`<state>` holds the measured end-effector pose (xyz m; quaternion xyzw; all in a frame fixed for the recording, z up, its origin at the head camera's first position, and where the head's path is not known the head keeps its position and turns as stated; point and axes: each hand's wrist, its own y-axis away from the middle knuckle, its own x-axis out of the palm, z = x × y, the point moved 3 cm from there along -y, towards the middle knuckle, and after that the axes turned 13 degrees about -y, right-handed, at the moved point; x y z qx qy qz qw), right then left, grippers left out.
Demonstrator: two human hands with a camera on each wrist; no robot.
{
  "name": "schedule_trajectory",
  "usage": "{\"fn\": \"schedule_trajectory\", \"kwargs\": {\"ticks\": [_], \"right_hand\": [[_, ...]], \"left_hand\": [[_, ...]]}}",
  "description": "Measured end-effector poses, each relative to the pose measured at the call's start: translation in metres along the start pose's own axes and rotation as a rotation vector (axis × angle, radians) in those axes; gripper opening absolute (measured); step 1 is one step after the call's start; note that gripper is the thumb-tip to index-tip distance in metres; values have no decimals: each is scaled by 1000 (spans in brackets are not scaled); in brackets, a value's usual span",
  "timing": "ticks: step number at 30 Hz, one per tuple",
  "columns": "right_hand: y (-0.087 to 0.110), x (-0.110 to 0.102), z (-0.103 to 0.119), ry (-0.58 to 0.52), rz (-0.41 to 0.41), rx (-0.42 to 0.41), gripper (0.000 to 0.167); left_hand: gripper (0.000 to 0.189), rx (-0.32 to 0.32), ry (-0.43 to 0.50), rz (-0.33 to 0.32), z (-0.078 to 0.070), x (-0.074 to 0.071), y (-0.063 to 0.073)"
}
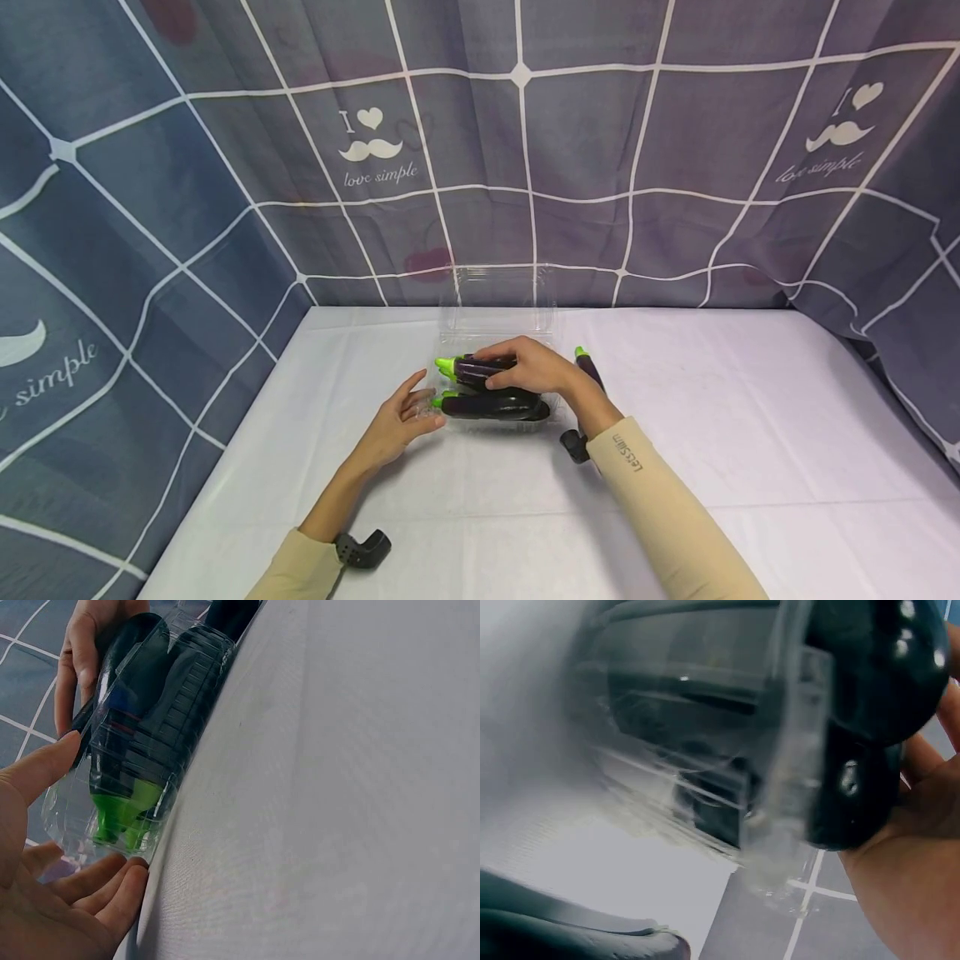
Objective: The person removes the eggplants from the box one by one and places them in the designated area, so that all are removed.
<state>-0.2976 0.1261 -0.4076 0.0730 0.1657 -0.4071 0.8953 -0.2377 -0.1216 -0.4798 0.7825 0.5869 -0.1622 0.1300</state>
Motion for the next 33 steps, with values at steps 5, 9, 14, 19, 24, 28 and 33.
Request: {"fn": "schedule_trajectory", "kwargs": {"ticks": [5, 9, 14, 19, 24, 28, 33], "right_hand": [[2, -1, -3, 33, -9, -64, 52], [3, -1, -6, 41, -37, -100, 51], [2, -1, -6, 53, -83, -124, 43], [2, 0, -6, 44, -91, -121, 36], [2, 1, -5, 44, -80, -117, 37], [2, 0, -5, 38, -83, -106, 41], [2, 0, -7, 16, -102, -98, 44]], "left_hand": [[90, 0, -2, 5, -1, 0, 0], [90, 2, -1, 6, 0, 0, 0], [91, 3, -3, 5, 0, 0, 0], [91, 3, -5, 4, -1, 0, 1], [91, 8, 0, 4, -1, -1, 1], [90, 13, -2, 5, -1, -1, 0], [90, 10, -14, 5, -1, -1, 1]]}}
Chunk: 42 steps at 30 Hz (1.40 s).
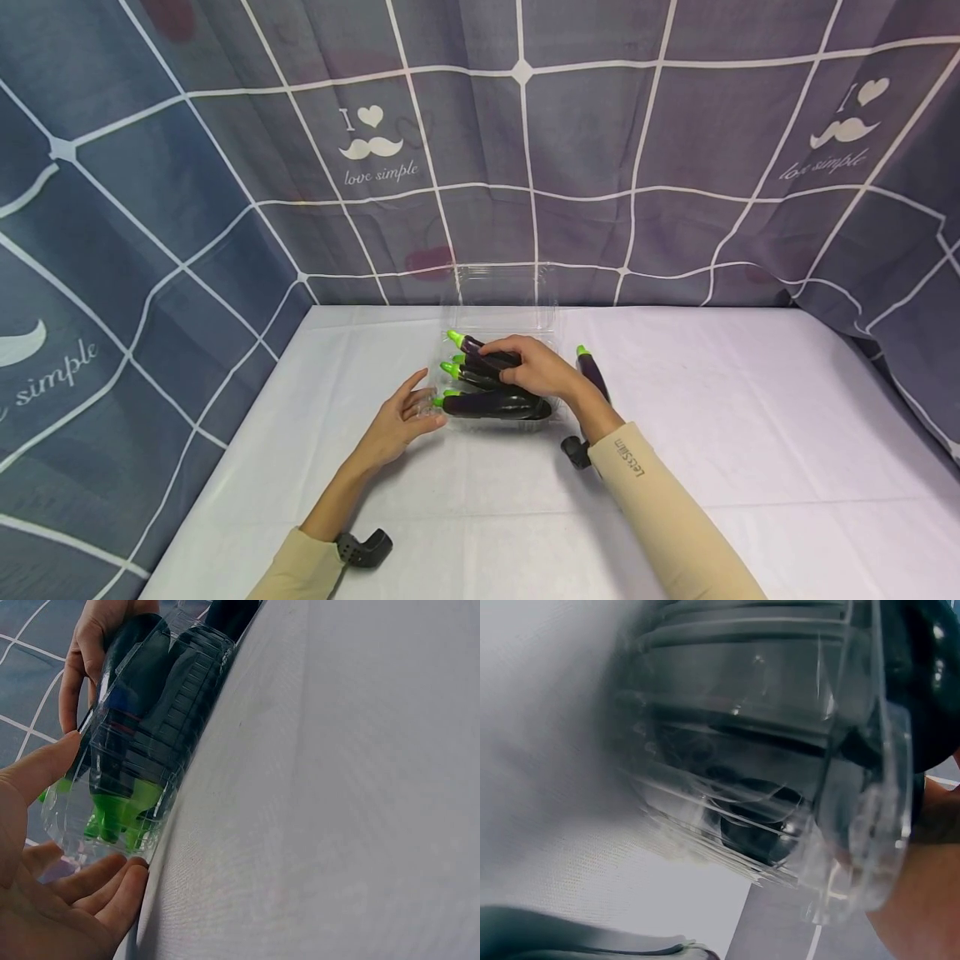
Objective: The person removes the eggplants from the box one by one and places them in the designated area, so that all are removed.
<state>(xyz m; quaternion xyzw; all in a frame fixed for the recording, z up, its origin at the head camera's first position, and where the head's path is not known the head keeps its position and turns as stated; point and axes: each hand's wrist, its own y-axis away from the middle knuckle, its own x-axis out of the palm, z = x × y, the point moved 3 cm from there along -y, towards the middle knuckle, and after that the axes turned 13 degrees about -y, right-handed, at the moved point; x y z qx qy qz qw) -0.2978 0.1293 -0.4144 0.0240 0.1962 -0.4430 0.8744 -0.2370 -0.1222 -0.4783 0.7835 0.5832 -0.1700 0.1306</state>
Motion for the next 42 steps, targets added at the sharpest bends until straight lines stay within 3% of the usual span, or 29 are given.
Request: {"fn": "schedule_trajectory", "kwargs": {"ticks": [26, 42], "right_hand": [[5, -1, -4, 11, -87, -10, 41], [15, -10, 4, 38, -216, -12, 42]], "left_hand": [[90, 1, -9, -1, 1, 0, -1], [90, 10, 5, -5, 0, 0, 0]]}}
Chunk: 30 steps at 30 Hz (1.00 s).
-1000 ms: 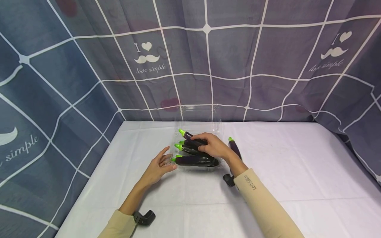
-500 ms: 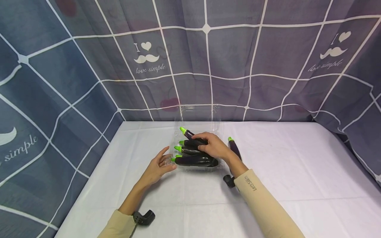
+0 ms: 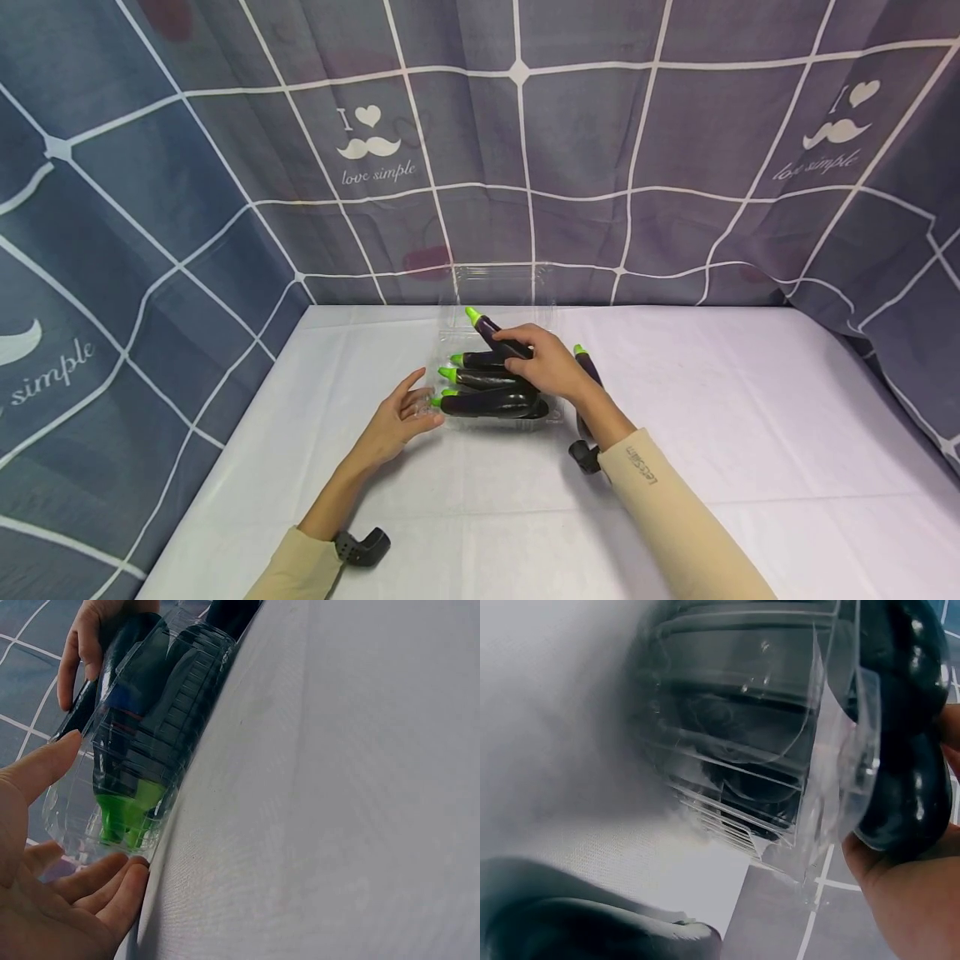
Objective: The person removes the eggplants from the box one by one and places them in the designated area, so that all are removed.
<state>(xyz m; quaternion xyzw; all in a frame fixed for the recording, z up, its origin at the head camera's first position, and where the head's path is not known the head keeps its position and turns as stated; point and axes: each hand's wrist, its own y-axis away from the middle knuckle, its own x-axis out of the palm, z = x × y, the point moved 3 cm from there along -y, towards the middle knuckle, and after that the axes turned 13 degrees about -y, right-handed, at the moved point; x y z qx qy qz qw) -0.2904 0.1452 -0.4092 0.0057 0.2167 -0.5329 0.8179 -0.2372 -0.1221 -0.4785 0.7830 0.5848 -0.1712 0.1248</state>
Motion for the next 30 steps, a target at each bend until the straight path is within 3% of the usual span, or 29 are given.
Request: {"fn": "schedule_trajectory", "kwargs": {"ticks": [15, 30], "right_hand": [[22, -17, -6, 20, -109, 6, 41], [39, -31, 0, 32, -134, 3, 43]], "left_hand": [[89, -21, -14, -1, 2, 1, -1], [88, -25, -7, -4, 3, 1, -2]]}}
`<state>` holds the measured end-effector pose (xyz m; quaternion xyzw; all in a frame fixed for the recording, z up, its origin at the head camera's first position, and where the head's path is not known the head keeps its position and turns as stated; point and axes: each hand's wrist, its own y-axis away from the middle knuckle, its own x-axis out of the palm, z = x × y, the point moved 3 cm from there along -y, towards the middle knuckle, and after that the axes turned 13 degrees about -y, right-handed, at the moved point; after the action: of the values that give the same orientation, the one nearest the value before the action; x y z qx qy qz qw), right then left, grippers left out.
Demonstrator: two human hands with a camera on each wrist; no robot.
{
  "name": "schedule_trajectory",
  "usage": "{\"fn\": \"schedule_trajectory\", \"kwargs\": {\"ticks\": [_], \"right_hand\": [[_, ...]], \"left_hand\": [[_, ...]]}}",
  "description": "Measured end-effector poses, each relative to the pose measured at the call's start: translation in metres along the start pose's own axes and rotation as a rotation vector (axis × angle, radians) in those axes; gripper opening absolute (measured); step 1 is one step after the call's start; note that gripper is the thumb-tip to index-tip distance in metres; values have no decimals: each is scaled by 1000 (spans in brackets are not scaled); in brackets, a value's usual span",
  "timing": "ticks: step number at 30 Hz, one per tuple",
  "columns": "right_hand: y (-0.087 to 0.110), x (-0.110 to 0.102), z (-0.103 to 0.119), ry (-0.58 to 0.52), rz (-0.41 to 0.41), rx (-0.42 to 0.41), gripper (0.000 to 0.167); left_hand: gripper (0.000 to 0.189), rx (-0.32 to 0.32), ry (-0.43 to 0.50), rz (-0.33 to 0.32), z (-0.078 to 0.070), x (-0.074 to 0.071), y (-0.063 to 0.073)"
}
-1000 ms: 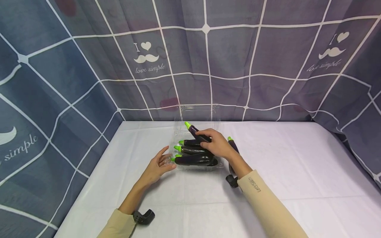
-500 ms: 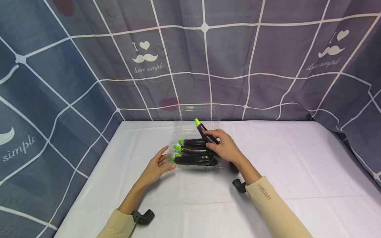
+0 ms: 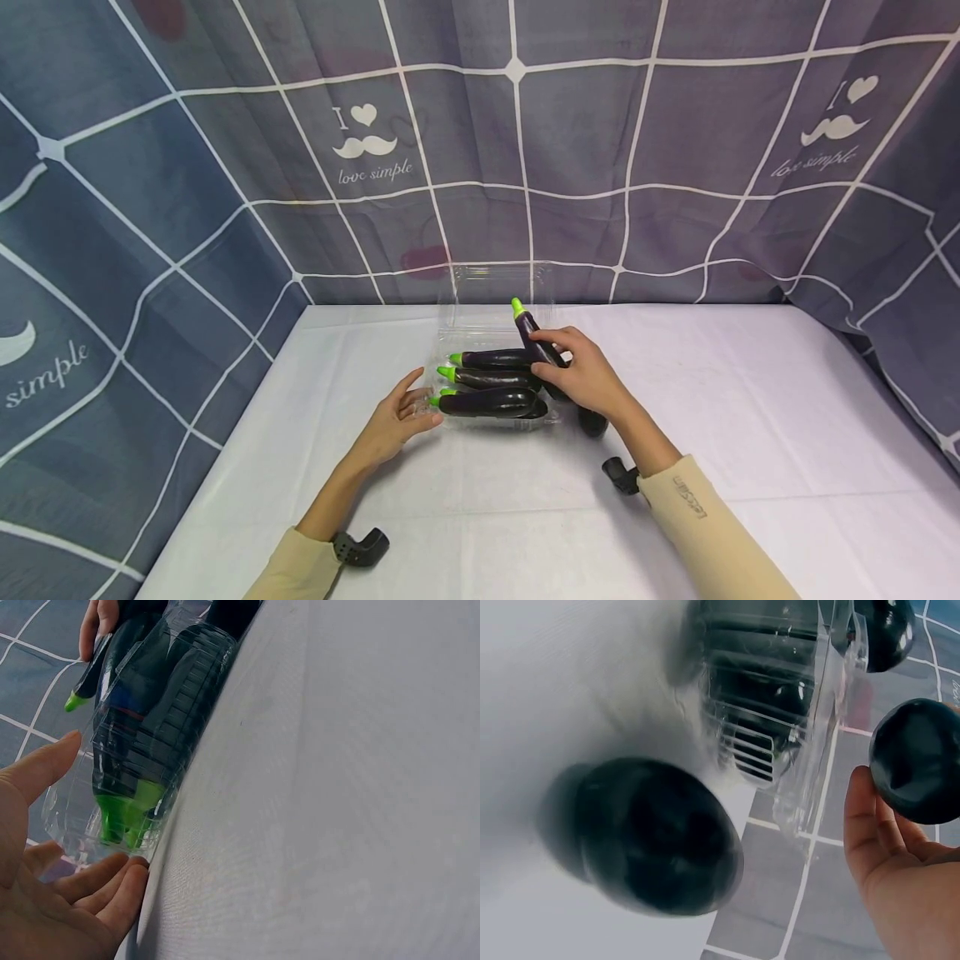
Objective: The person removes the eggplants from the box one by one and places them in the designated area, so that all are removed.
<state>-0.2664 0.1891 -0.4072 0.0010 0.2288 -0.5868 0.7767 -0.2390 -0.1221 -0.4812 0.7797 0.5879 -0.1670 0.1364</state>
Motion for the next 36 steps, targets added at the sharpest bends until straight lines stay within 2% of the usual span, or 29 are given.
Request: {"fn": "schedule_trajectory", "kwargs": {"ticks": [11, 17, 36], "right_hand": [[20, -14, -1, -22, -29, 46, 47], [32, -23, -3, 1, -48, 72, 48], [67, -55, -30, 67, -112, 220, 58]], "left_hand": [[90, 0, 4, 2, -1, 0, 1], [88, 6, 13, 6, -2, -1, 2], [89, -2, 2, 9, -1, 0, 1]]}}
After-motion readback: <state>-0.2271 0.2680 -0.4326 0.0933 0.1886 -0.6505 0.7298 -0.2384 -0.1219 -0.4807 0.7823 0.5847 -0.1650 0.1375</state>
